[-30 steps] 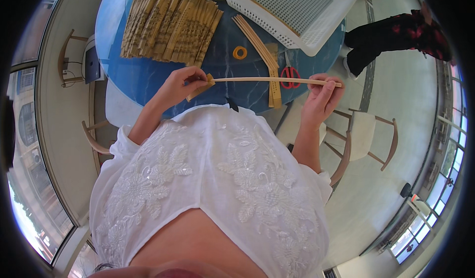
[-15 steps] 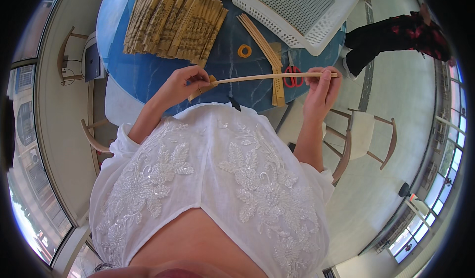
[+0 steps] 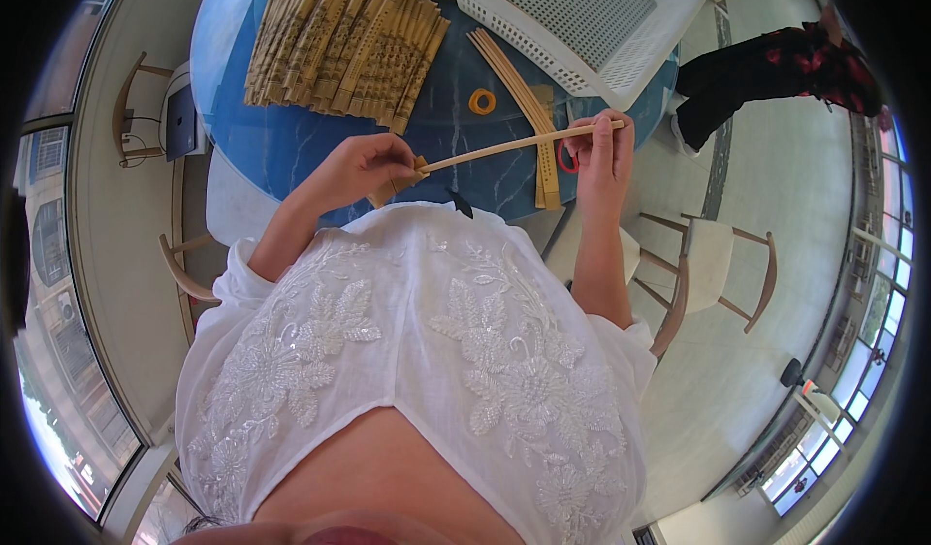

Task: The person assembles thin bamboo strips into flat bundles on a blue table. They align the strips, wrap them with a rubber band, and place the finished bundle into a white basket. The process repeats with additional strips.

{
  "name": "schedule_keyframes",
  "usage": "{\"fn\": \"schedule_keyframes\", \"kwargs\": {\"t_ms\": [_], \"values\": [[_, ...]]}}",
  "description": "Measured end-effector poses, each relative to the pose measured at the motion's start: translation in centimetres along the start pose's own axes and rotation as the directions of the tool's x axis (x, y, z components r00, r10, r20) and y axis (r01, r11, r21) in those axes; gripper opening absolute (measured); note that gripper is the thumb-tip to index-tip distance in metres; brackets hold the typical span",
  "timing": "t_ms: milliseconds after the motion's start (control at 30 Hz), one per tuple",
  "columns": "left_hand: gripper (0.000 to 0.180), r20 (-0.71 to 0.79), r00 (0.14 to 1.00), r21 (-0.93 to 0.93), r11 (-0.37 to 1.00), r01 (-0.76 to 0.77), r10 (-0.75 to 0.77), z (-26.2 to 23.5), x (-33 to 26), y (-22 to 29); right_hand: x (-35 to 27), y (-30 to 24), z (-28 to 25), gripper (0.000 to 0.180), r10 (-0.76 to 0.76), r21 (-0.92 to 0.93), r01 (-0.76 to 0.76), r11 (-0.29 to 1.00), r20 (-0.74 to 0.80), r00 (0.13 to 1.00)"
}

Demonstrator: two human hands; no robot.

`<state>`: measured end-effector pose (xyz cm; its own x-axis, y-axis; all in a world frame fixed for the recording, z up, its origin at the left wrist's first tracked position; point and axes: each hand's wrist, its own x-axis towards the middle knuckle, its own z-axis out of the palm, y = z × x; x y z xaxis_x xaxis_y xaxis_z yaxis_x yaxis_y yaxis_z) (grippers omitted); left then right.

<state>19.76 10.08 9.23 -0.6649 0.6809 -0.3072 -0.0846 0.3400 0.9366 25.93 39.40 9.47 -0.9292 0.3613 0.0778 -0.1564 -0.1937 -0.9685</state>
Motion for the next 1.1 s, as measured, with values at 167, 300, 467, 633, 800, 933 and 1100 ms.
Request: {"fn": "schedule_keyframes", "kwargs": {"t_ms": [167, 300, 467, 633, 800, 933, 1100], "values": [[0.008, 0.043, 0.998, 0.011, 0.999, -0.05, 0.049, 0.3, 0.3, 0.3, -1.3, 3.1, 2.9, 0.014, 0.131, -0.014, -0.131, 0.991, 0.22, 0.967], [0.01, -0.07, 0.998, -0.064, 0.998, -0.005, 0.001, 0.4, 0.1, 0.6, -2.0, 4.1, 3.9, 0.014, 0.118, -0.034, -0.113, 0.993, 0.251, 0.961], [0.017, -0.086, 0.987, -0.004, 0.991, 0.134, -0.134, -0.8, -0.4, -1.2, -1.3, 3.4, 2.7, 0.013, 0.126, 0.046, -0.137, 0.99, 0.184, 0.975], [0.02, -0.036, 0.991, -0.199, 0.972, 0.122, -0.131, -0.4, -0.4, -2.2, -1.5, 3.4, 2.2, 0.013, 0.172, -0.017, -0.172, 0.985, 0.189, 0.967], [0.019, -0.022, 0.992, -0.192, 0.974, 0.12, -0.127, 0.2, 0.2, -2.1, -2.8, 3.8, 3.5, 0.011, 0.331, -0.166, -0.291, 0.942, 0.333, 0.883], [0.018, -0.031, 0.993, -0.143, 0.983, 0.112, -0.117, 0.6, 0.4, -1.8, -3.4, 4.6, 3.9, 0.014, 0.402, -0.252, -0.328, 0.911, 0.357, 0.843], [0.017, -0.054, 0.99, -0.07, 0.99, 0.124, -0.128, 0.3, 0.1, -1.7, -2.7, 3.8, 3.0, 0.018, 0.475, -0.081, -0.485, 0.871, 0.393, 0.787]]}}
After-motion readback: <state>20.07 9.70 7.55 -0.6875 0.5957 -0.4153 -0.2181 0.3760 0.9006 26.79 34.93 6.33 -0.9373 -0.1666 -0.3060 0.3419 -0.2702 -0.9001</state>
